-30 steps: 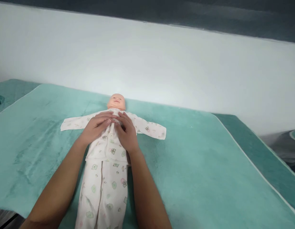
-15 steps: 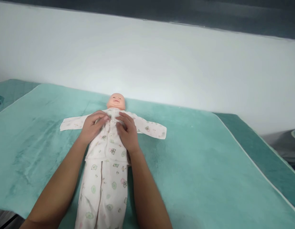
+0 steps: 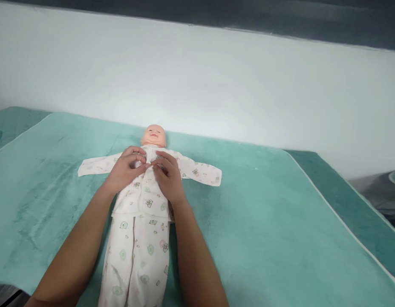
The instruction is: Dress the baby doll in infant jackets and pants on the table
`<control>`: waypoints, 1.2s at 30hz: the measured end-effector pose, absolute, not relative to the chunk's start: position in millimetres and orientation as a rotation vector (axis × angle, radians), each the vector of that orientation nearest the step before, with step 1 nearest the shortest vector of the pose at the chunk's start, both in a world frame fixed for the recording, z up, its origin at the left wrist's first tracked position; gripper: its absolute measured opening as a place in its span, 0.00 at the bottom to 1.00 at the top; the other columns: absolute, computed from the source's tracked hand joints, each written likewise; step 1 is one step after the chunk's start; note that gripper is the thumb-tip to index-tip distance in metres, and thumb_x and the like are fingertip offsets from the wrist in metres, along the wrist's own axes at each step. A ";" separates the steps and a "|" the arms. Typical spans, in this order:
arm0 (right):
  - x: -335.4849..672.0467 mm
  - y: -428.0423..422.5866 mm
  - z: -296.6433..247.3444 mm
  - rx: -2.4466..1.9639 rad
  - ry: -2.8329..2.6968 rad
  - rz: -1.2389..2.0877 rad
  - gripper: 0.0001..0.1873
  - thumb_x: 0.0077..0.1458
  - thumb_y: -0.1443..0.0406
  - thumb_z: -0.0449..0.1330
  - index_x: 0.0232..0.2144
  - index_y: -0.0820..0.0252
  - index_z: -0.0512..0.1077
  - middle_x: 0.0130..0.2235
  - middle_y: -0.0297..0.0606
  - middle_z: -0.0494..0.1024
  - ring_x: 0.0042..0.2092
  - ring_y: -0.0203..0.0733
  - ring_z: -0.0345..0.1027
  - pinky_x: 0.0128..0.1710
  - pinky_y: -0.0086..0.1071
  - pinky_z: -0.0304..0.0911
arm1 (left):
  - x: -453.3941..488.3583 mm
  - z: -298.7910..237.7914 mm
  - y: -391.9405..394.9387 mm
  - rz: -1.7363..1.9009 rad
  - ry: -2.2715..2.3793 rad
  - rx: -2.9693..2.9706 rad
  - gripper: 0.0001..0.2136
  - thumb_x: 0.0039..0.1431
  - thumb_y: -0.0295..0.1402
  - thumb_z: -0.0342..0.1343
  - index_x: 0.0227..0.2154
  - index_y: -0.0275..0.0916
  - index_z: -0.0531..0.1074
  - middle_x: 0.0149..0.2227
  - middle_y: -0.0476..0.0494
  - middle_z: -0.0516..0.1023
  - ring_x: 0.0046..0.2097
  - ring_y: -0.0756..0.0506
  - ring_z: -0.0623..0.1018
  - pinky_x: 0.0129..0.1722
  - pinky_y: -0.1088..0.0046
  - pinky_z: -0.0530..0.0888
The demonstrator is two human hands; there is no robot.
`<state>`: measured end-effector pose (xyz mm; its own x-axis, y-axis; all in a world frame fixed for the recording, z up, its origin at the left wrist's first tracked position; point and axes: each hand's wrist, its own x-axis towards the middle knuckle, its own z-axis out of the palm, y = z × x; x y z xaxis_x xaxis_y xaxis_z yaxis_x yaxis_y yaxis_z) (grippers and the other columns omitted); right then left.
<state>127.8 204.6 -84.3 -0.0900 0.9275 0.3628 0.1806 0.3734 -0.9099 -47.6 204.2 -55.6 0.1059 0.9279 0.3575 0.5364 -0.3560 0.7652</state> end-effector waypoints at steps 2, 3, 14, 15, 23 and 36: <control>127.9 204.5 -83.9 -1.040 -1.544 0.865 0.08 0.60 0.64 0.57 0.36 0.53 0.77 0.59 0.37 0.72 0.60 0.47 0.64 0.47 0.40 0.68 | -46.8 -53.9 203.3 1.155 1.414 1.893 0.06 0.59 0.37 0.61 0.28 0.42 0.75 0.49 0.44 0.74 0.55 0.42 0.72 0.59 0.60 0.67; 127.9 204.5 -83.8 -1.041 -1.547 0.866 0.08 0.60 0.64 0.57 0.36 0.52 0.77 0.59 0.36 0.72 0.60 0.47 0.64 0.48 0.41 0.68 | -46.9 -53.5 203.3 1.154 1.404 1.869 0.06 0.59 0.36 0.60 0.28 0.42 0.75 0.49 0.44 0.74 0.55 0.42 0.72 0.59 0.60 0.67; 125.7 204.7 -84.5 -1.027 -1.522 0.856 0.08 0.58 0.65 0.59 0.41 0.52 0.73 0.58 0.37 0.74 0.61 0.45 0.64 0.54 0.42 0.67 | -56.4 -61.4 208.5 1.168 1.217 1.760 0.05 0.63 0.37 0.57 0.34 0.43 0.75 0.58 0.43 0.70 0.63 0.41 0.68 0.64 0.58 0.64; 125.8 204.6 -84.9 -1.031 -1.510 0.864 0.09 0.58 0.64 0.58 0.42 0.52 0.73 0.59 0.37 0.73 0.61 0.45 0.64 0.56 0.42 0.66 | -56.0 -61.7 208.5 1.214 1.207 1.783 0.06 0.63 0.37 0.57 0.39 0.44 0.75 0.61 0.43 0.68 0.65 0.41 0.66 0.64 0.58 0.64; 129.1 212.6 -91.8 -1.093 -1.719 0.791 0.22 0.64 0.59 0.55 0.60 0.48 0.69 0.68 0.35 0.64 0.72 0.43 0.48 0.72 0.50 0.41 | -50.1 -66.2 212.8 1.125 1.286 2.198 0.17 0.71 0.40 0.47 0.54 0.46 0.75 0.60 0.43 0.74 0.66 0.41 0.66 0.67 0.53 0.61; 161.0 226.0 -120.0 -1.658 -1.712 0.360 0.28 0.69 0.51 0.44 0.64 0.52 0.66 0.68 0.42 0.63 0.71 0.53 0.49 0.69 0.62 0.29 | -61.3 -86.1 216.9 1.182 1.483 2.163 0.22 0.72 0.43 0.40 0.60 0.41 0.70 0.63 0.42 0.72 0.68 0.43 0.64 0.68 0.58 0.60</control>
<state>161.0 226.0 -120.0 0.0808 0.9520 0.2951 0.7522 0.1360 -0.6447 -61.3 216.9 -86.1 0.1462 0.8692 0.4723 0.6543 -0.4431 0.6129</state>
